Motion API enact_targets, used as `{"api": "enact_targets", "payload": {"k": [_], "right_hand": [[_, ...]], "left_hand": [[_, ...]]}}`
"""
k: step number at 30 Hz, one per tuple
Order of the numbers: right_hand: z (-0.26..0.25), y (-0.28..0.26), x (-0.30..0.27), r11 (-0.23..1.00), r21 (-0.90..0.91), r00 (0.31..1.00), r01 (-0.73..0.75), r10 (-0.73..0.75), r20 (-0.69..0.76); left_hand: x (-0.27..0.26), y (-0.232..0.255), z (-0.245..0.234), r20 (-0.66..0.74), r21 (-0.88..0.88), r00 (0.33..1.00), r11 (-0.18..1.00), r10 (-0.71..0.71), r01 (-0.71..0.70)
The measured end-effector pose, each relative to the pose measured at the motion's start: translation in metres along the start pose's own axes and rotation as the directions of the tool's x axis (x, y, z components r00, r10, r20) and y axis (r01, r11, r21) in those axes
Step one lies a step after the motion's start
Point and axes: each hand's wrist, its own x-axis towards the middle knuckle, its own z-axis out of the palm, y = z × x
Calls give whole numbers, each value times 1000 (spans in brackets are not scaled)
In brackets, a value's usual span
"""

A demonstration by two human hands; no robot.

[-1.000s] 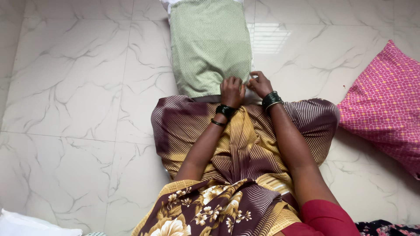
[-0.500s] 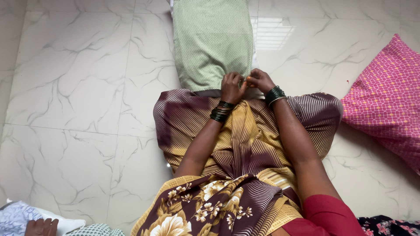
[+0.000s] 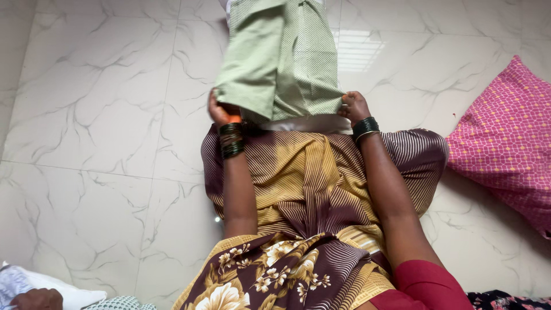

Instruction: The person sits on the floor and inserts a white pillow into a light green patterned pillowcase. They align the corners, push the pillow inside, and smooth the fabric to fit the case properly.

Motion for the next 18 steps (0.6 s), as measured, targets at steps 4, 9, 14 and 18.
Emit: {"api": "enact_targets", "payload": {"k": [4, 9, 14, 18], "right_hand": [[-1, -4, 0, 999, 43, 999, 18, -16, -40], [-4, -1, 0, 999, 16, 998, 51, -50, -48], [-4, 1, -1, 998, -56, 999, 5, -7, -43], [-2, 1, -2, 993, -52, 994, 106, -104, 37]], "left_hand": [[28, 64, -65, -339, -253, 940, 958, 45, -137], [28, 90, -96, -477, -255, 873, 935, 101, -248], [-27, 70, -30, -157, 846, 586, 415, 795, -336], [-82, 3, 30, 427, 746, 821, 365, 380, -557]]}}
